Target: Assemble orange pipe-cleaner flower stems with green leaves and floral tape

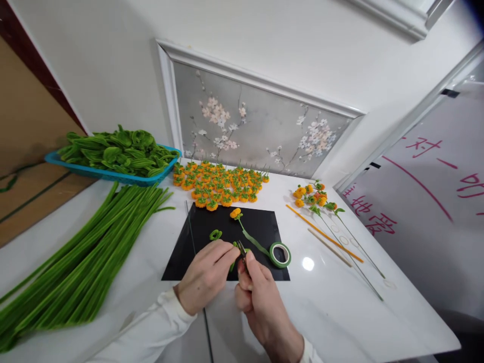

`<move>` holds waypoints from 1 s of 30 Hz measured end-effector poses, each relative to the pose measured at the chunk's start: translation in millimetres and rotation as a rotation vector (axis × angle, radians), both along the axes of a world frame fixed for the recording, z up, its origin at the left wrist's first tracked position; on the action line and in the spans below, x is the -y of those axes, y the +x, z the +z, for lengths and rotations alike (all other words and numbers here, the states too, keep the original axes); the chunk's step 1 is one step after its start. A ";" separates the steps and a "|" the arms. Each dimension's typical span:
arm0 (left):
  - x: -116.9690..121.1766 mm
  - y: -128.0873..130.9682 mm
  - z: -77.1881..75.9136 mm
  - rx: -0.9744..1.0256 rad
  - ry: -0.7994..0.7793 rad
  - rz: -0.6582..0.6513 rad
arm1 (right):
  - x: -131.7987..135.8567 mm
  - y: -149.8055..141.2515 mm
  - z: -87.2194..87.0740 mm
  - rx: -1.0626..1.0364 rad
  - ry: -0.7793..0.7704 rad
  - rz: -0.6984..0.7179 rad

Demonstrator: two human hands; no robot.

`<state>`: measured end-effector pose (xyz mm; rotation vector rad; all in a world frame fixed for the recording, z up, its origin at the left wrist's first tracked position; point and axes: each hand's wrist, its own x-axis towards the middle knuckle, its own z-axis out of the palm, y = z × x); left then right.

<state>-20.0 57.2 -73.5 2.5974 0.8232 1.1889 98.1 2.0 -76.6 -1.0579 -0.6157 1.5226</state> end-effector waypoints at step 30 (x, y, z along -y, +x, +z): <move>14.0 9.6 -14.0 -0.070 -0.057 0.060 | 3.6 19.4 -32.9 0.382 0.011 0.001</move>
